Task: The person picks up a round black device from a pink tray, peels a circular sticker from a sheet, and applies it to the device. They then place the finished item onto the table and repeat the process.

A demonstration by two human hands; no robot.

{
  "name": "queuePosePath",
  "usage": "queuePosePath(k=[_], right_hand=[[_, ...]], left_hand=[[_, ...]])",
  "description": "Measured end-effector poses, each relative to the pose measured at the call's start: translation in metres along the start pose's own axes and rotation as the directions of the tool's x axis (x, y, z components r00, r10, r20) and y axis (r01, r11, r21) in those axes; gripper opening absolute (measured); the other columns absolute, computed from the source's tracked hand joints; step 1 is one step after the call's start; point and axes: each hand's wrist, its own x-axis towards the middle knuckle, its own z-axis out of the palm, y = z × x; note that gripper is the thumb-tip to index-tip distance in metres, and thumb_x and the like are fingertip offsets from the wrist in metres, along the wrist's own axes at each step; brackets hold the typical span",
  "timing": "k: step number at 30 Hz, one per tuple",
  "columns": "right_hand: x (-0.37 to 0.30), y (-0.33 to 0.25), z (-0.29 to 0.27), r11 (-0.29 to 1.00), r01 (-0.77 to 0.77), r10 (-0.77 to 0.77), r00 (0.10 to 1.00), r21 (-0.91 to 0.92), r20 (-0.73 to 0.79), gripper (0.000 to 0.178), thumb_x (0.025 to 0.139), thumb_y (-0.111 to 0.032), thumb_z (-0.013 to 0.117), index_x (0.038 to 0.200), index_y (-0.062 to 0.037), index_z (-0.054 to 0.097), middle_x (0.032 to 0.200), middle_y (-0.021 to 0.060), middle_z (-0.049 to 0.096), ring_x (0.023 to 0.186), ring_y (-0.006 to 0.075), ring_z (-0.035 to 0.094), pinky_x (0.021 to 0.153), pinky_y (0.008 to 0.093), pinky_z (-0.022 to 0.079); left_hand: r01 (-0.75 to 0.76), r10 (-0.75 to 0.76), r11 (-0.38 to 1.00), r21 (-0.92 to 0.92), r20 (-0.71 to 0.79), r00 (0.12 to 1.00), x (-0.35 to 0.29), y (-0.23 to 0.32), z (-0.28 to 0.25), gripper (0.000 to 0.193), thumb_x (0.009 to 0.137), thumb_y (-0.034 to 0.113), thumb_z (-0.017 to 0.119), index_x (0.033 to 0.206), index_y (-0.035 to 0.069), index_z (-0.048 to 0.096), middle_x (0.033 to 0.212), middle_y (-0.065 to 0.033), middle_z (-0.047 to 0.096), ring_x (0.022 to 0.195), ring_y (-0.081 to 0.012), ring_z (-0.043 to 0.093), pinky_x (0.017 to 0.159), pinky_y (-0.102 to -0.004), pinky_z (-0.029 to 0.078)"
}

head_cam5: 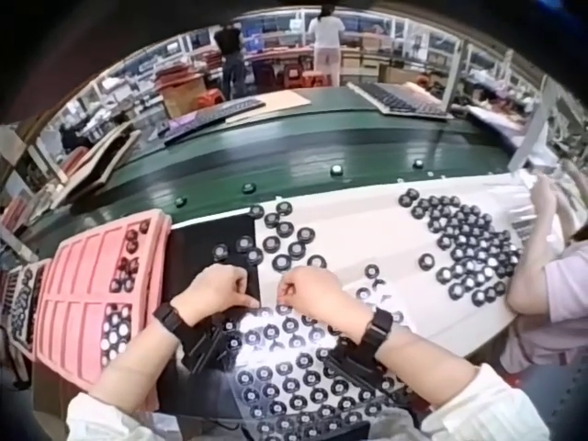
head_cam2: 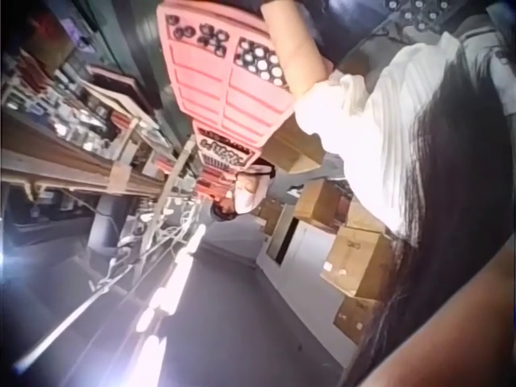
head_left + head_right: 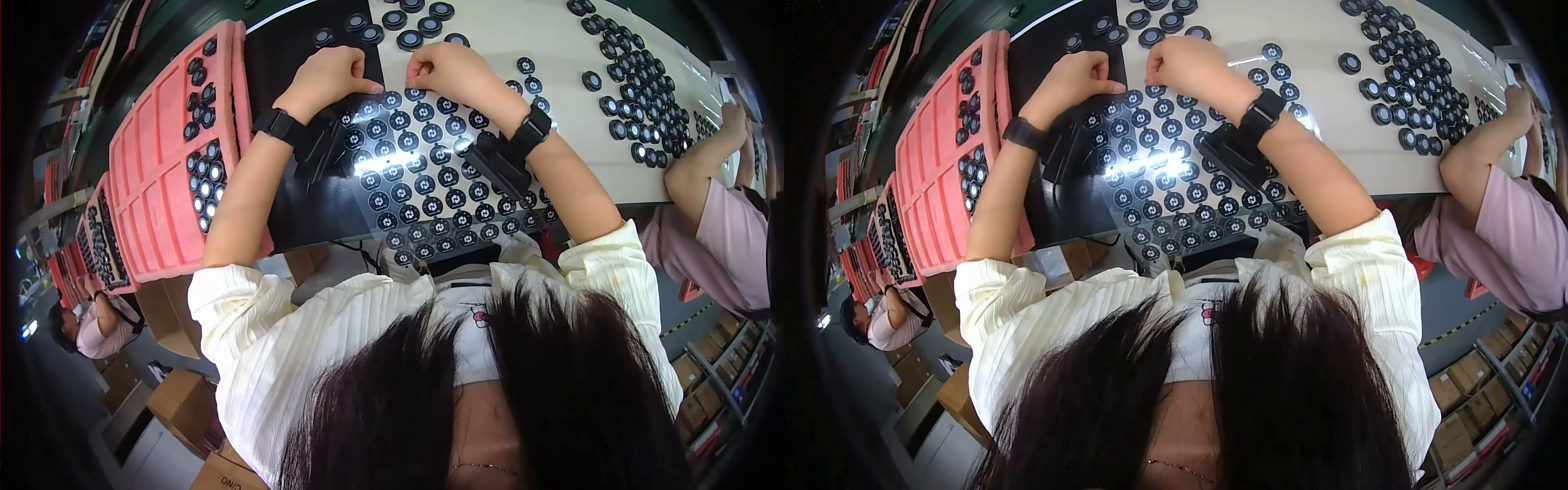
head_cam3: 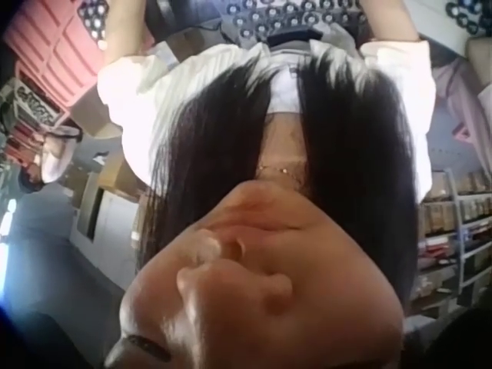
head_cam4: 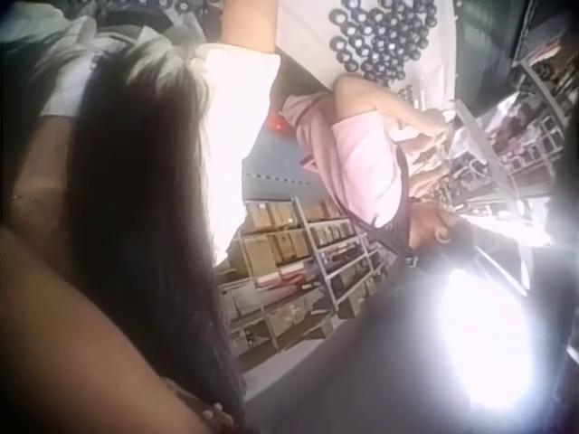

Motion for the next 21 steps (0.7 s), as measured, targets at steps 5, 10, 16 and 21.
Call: queuePosePath(k=[5,10,16,21], right_hand=[[0.004,-0.007,0.0,0.996,-0.012,0.017,0.999,-0.091,0.051,0.011,0.068,-0.022,0.062,0.075,-0.0128,0.064,0.07,0.0061,0.062,0.066,0.0198,0.058,0.061,0.0301,0.046],[0.006,0.011,-0.016,0.795,-0.045,-0.193,0.927,0.606,0.322,0.027,0.072,-0.013,0.062,0.098,-0.0125,0.059,0.077,0.0015,0.058,0.074,0.0098,0.053,0.069,0.0225,0.04],[-0.013,-0.013,0.011,0.753,0.156,-0.14,0.987,0.639,-0.076,0.056,0.072,-0.006,0.06,0.123,-0.0204,0.041,0.078,0.0011,0.055,0.078,0.0084,0.049,0.073,0.0207,0.038],[-0.009,-0.018,0.027,0.936,0.246,-0.209,0.964,0.25,-0.166,0.068,0.072,-0.002,0.058,0.13,-0.0261,0.031,0.075,0.0018,0.054,0.071,0.0091,0.049,0.071,0.0213,0.039]], left_hand=[[0.003,-0.004,1.0,-0.019,-0.047,0.999,-0.002,-0.002,0.004,0.039,0.058,0.038,0.071,0.061,0.005,0.051,0.062,-0.0104,0.056,0.062,-0.0268,0.056,0.054,-0.0344,0.043],[0.039,-0.043,0.998,-0.058,-0.085,0.995,-0.007,-0.001,0.007,0.039,0.058,0.039,0.071,0.061,0.005,0.051,0.061,-0.0106,0.056,0.061,-0.027,0.056,0.053,-0.0345,0.043],[-0.024,0.017,0.998,-0.058,-0.109,0.994,-0.004,-0.006,0.008,0.04,0.058,0.04,0.071,0.06,0.006,0.051,0.059,-0.0095,0.056,0.06,-0.0262,0.056,0.053,-0.0347,0.043],[0.0,-0.01,0.997,-0.082,-0.126,0.992,-0.008,-0.005,0.01,0.039,0.058,0.041,0.07,0.06,0.006,0.051,0.058,-0.0086,0.056,0.059,-0.0259,0.056,0.053,-0.0346,0.043]])
